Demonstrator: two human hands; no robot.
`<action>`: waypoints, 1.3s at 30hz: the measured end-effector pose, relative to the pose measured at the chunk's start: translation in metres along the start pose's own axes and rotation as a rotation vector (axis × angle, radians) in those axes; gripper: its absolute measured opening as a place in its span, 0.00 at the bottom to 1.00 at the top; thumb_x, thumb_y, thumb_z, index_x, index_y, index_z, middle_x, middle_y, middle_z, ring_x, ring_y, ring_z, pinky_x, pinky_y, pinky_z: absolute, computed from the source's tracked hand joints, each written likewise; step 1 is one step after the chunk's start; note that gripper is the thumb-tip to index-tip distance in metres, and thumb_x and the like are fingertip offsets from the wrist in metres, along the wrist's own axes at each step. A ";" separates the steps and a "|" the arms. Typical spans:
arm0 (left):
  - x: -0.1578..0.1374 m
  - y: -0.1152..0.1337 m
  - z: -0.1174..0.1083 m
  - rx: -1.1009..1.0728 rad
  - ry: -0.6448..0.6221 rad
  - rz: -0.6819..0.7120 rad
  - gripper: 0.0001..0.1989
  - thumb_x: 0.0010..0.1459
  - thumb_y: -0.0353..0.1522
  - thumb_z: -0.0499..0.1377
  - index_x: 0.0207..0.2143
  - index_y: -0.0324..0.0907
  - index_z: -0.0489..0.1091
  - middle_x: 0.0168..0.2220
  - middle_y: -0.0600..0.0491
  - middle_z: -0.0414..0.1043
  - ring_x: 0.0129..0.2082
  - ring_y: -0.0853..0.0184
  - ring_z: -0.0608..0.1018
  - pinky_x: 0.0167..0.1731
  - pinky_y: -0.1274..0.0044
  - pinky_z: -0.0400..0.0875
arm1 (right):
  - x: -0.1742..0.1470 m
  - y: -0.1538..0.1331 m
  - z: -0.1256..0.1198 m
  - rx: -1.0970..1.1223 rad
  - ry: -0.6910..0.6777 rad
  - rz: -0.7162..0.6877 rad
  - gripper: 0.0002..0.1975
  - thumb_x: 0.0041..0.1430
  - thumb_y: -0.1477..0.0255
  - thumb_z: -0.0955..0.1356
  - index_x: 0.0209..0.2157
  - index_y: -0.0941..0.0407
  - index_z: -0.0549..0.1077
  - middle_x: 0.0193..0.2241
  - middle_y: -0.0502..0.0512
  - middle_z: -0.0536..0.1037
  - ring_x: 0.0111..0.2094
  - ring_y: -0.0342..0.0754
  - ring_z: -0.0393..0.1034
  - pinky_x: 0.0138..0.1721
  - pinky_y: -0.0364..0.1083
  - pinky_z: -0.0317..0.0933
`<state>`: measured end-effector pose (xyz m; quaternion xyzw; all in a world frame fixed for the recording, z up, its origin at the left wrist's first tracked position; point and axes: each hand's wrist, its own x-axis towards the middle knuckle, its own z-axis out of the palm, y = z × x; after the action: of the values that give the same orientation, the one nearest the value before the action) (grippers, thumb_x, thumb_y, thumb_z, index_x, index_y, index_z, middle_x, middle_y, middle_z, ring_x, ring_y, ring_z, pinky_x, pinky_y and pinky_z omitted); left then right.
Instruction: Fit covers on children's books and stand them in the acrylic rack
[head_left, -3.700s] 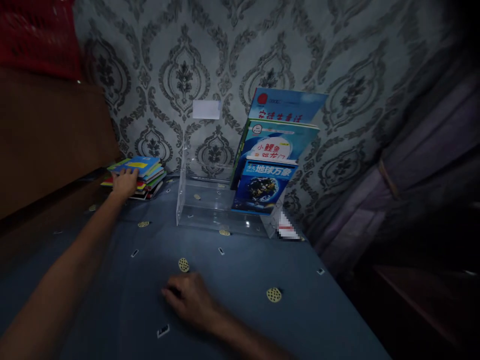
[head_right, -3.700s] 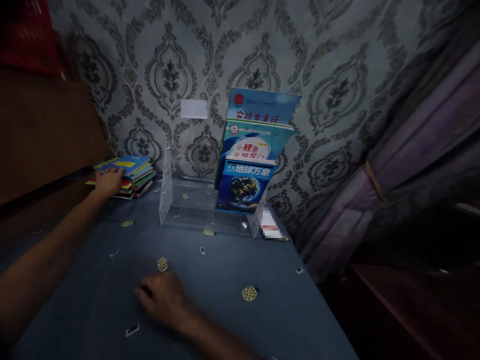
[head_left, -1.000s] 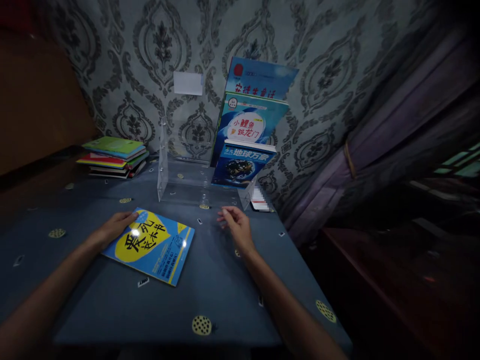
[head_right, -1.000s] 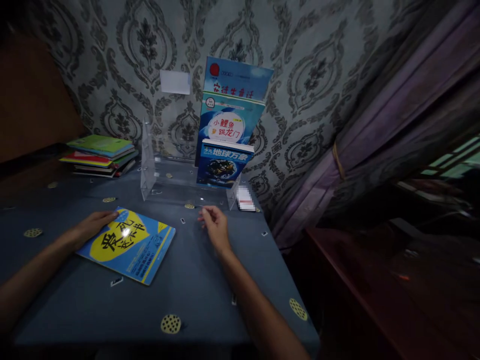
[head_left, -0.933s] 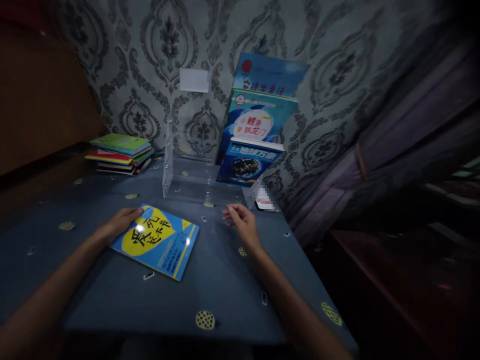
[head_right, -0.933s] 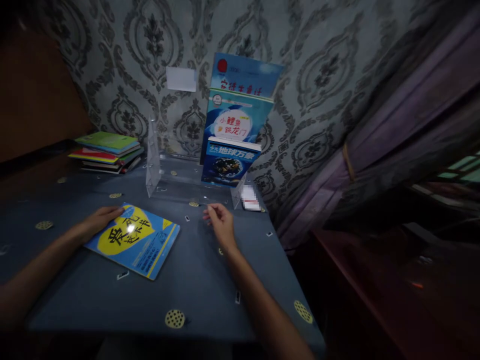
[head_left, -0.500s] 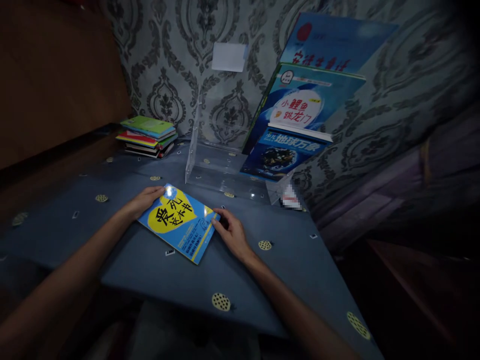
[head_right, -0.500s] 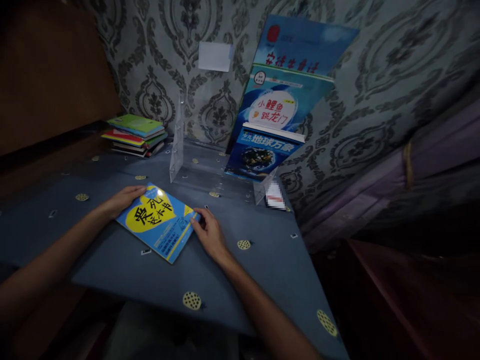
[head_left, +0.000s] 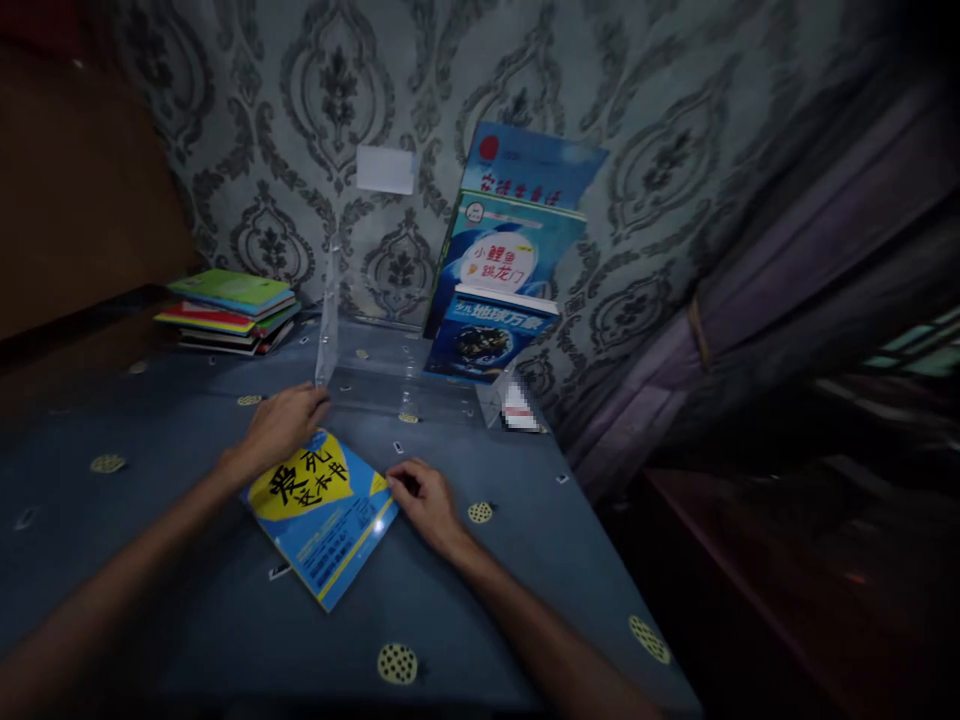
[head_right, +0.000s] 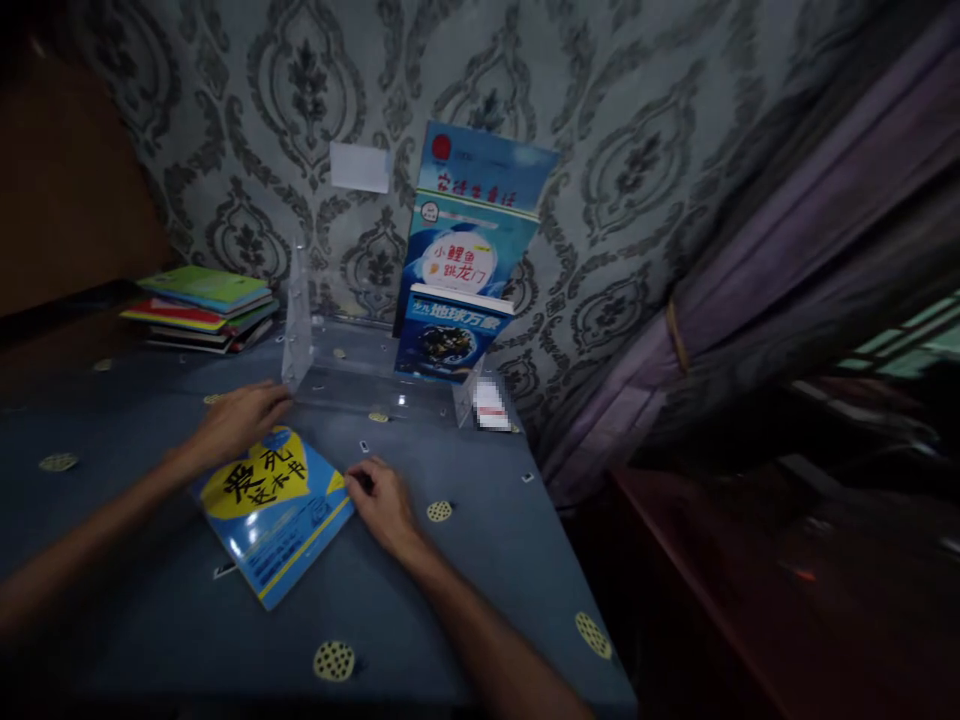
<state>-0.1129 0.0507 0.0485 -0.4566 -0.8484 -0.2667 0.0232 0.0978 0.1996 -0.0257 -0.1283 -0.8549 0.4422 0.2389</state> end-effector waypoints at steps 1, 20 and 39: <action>0.006 0.010 0.001 0.025 0.004 0.076 0.16 0.63 0.39 0.50 0.38 0.45 0.76 0.41 0.47 0.79 0.40 0.56 0.79 0.39 0.70 0.69 | 0.003 0.000 -0.006 -0.003 0.035 -0.021 0.07 0.60 0.71 0.67 0.32 0.54 0.79 0.30 0.52 0.77 0.31 0.47 0.72 0.33 0.44 0.63; 0.133 0.120 0.037 -0.632 0.404 0.408 0.16 0.62 0.27 0.56 0.51 0.43 0.71 0.42 0.50 0.77 0.40 0.65 0.78 0.44 0.73 0.73 | 0.109 0.003 -0.158 -0.192 0.781 -0.244 0.15 0.61 0.64 0.67 0.46 0.55 0.76 0.44 0.60 0.74 0.44 0.52 0.72 0.41 0.51 0.71; 0.156 0.129 0.051 -0.565 0.454 0.293 0.06 0.59 0.26 0.58 0.38 0.44 0.70 0.35 0.53 0.75 0.34 0.66 0.76 0.37 0.75 0.69 | 0.129 0.025 -0.157 -0.228 0.684 -0.233 0.17 0.62 0.64 0.66 0.51 0.53 0.76 0.55 0.64 0.70 0.59 0.58 0.65 0.46 0.55 0.73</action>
<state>-0.0920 0.2503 0.1048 -0.4907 -0.6407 -0.5779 0.1215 0.0699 0.3787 0.0693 -0.1963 -0.7783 0.2459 0.5433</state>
